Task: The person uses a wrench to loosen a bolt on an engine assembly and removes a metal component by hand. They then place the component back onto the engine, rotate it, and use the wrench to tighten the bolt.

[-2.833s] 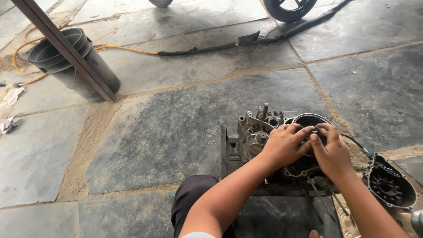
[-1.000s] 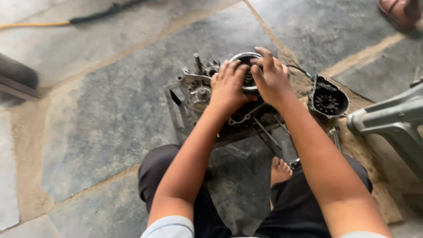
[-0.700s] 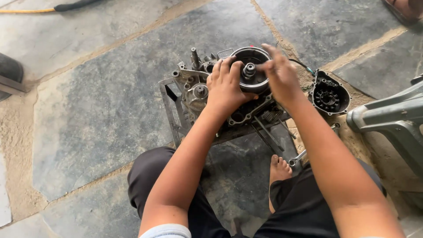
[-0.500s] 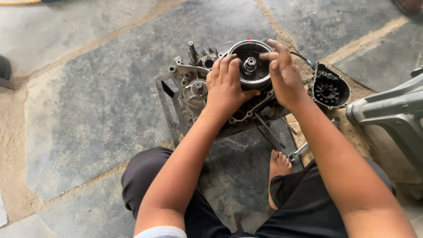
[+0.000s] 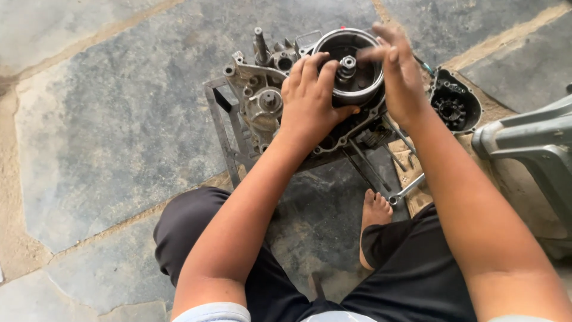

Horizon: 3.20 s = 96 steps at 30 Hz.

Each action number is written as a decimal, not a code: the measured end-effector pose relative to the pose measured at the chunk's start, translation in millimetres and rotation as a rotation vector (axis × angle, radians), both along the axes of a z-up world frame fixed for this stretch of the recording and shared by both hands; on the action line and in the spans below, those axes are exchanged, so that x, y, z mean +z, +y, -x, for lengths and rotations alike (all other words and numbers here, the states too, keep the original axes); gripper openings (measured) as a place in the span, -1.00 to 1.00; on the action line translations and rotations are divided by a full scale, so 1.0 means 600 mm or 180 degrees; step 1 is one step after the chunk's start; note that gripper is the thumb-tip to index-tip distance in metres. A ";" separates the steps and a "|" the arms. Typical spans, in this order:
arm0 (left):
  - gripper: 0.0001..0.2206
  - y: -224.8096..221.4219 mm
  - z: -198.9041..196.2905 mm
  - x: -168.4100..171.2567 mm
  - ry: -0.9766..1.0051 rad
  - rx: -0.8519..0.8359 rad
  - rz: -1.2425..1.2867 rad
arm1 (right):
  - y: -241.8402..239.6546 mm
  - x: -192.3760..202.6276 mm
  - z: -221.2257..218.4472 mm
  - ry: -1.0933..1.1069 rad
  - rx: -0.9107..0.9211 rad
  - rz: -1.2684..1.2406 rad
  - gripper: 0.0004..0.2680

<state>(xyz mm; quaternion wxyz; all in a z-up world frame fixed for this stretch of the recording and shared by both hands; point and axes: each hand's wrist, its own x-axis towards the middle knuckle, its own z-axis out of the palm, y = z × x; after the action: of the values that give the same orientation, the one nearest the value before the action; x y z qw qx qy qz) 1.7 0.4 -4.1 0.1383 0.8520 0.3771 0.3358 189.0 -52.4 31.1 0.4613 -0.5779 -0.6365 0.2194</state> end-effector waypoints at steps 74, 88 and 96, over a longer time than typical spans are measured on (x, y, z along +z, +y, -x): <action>-0.12 0.001 0.001 -0.036 -0.0085 -0.0029 -0.0458 | 0.041 -0.013 -0.030 -0.0247 0.0158 -0.0149 -0.44; -0.09 0.003 0.002 -0.032 -0.0097 -0.0080 -0.0469 | 0.024 0.052 0.018 -0.2798 0.0122 -0.0635 -0.80; -0.14 -0.011 0.004 -0.011 -0.0159 0.0084 -0.0571 | 0.067 0.005 0.031 -0.3639 -0.0863 0.0646 -0.81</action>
<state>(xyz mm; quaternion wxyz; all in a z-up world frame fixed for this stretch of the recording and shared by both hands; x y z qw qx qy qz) -0.8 -6.3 -10.7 0.0663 0.8472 0.3532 0.3913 170.2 -12.0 34.1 0.0118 -0.7217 -0.6802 -0.1276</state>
